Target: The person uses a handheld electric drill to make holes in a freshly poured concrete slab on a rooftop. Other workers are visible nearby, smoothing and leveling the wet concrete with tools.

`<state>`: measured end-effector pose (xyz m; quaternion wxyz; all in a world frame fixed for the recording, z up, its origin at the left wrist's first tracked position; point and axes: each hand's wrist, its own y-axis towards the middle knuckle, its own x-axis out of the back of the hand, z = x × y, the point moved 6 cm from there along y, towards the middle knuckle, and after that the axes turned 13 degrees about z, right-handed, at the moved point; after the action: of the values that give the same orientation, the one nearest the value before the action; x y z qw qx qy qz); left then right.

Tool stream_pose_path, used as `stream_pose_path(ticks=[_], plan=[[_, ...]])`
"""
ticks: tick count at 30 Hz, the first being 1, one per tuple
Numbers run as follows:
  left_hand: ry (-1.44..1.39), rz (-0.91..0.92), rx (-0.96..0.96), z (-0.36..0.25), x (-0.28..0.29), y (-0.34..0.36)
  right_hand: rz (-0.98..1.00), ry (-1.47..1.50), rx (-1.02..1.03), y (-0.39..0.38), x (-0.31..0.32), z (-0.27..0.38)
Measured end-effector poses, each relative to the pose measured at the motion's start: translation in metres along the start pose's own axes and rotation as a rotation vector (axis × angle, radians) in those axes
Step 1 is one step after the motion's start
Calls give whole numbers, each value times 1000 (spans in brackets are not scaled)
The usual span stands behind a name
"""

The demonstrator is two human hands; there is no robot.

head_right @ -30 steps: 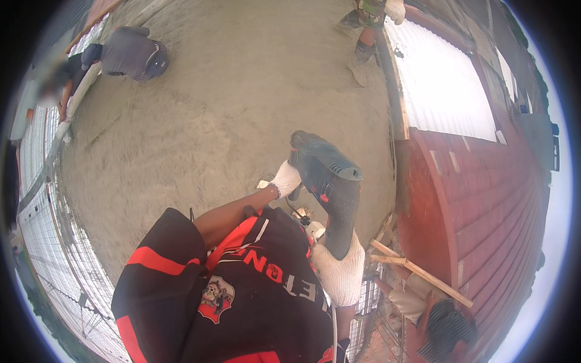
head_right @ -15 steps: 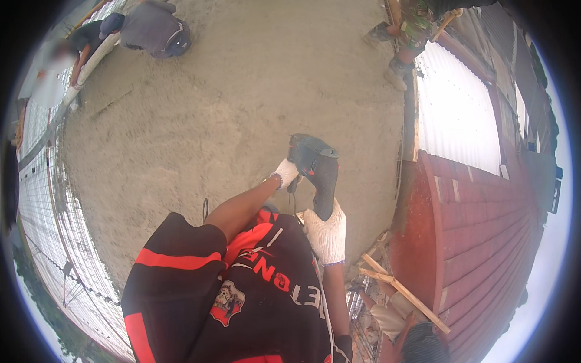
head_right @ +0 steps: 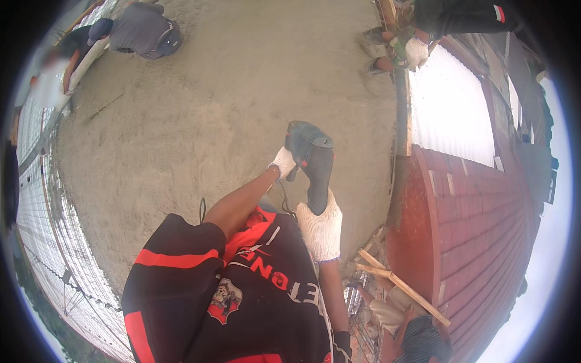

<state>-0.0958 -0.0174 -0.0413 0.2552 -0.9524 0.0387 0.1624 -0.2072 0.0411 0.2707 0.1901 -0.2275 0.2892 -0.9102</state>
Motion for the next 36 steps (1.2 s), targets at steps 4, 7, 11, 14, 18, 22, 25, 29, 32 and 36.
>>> stream_pose_path(ticks=[4,7,11,14,18,22,25,29,32,36], plan=[[279,62,-215,-33,-20,-14,-23,-45,-89,-26,10,18],[226,71,-93,-37,-28,-15,-64,-30,-53,-36,16,27],[246,79,-89,-40,-26,-10,-44,-20,-45,-21,11,19],[258,32,-197,-42,-11,-1,-12,-108,-1,3,-1,13],[102,36,-198,-34,7,19,44,-78,-44,27,-9,14],[37,44,-112,-29,14,37,108,-36,-76,33,-15,21],[-16,31,-54,-26,16,40,112,-155,-16,38,-17,25],[-200,-37,51,-7,10,18,42,-221,12,34,-5,22],[-156,13,24,0,-5,-2,76,-191,-58,11,-5,19],[249,30,-283,-25,-25,-23,21,-259,-76,-41,-2,31]])
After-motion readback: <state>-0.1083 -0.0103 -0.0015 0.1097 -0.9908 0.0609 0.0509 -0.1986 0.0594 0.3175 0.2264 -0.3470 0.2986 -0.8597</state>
